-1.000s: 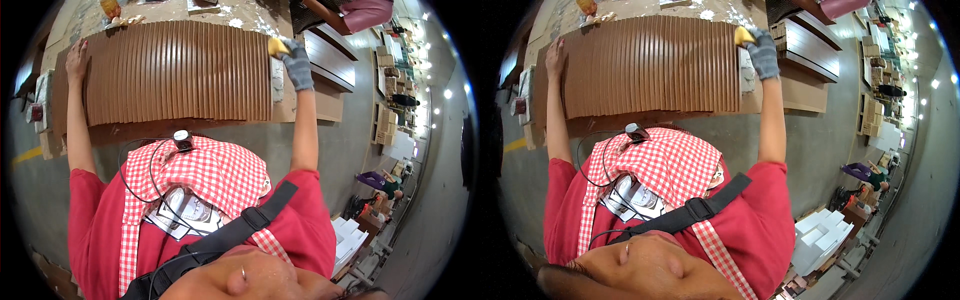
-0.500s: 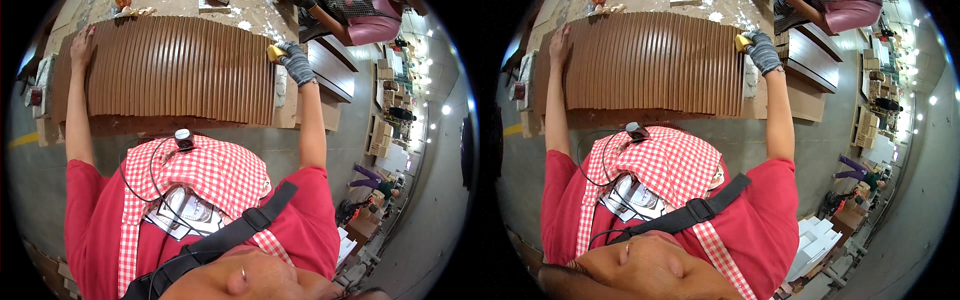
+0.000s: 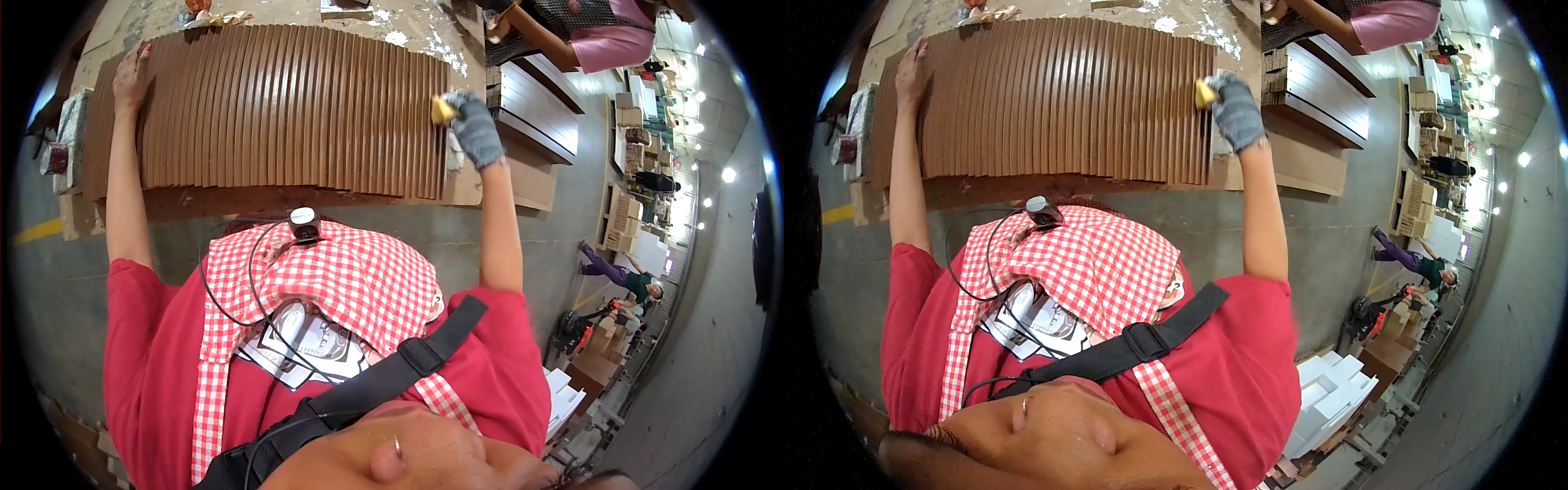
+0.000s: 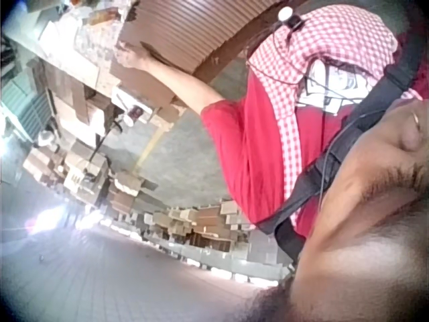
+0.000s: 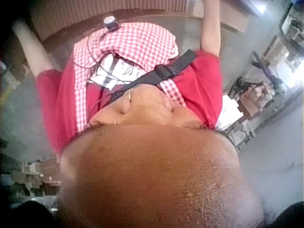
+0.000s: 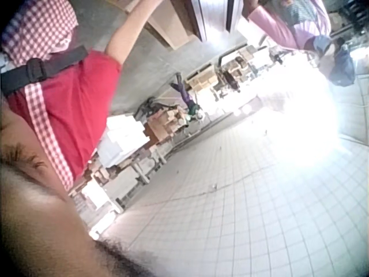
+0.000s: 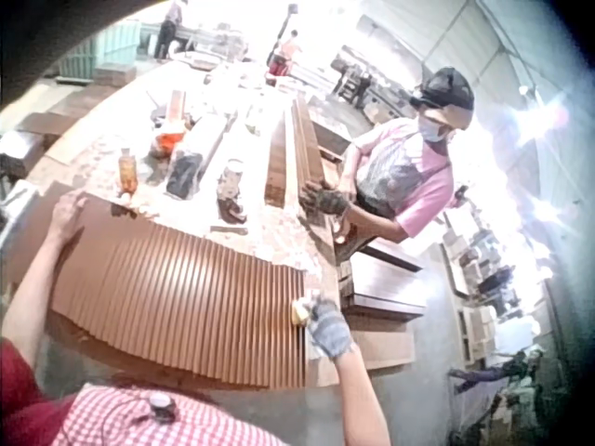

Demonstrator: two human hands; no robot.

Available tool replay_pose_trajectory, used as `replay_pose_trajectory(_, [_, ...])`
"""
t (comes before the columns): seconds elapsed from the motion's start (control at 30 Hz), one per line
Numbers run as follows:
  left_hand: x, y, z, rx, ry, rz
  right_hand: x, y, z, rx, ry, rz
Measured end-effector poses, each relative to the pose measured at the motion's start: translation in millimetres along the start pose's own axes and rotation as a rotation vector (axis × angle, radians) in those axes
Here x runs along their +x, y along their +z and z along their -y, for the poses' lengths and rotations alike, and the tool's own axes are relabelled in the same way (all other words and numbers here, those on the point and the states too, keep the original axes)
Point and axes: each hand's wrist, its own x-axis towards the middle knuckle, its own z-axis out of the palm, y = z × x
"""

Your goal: The person wipes a corrugated panel with a sponge, then uses a cloth to wipe the panel and the work surface. Finally, they apply a substance to a small wooden block and wipe the panel with it.

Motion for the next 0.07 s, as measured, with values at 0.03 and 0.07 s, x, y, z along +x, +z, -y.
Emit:
replay_pose_trajectory(0.03, [-0.2,1.7,6.4,0.028,0.031,0.002,-17.3,0.8,-6.3,-0.050,-0.045,0.052])
replay_pose_trajectory(0.07, [1.8,4.2,13.7,0.050,0.077,-0.012,-16.4,4.4,-11.8,-0.050,-0.047,0.053])
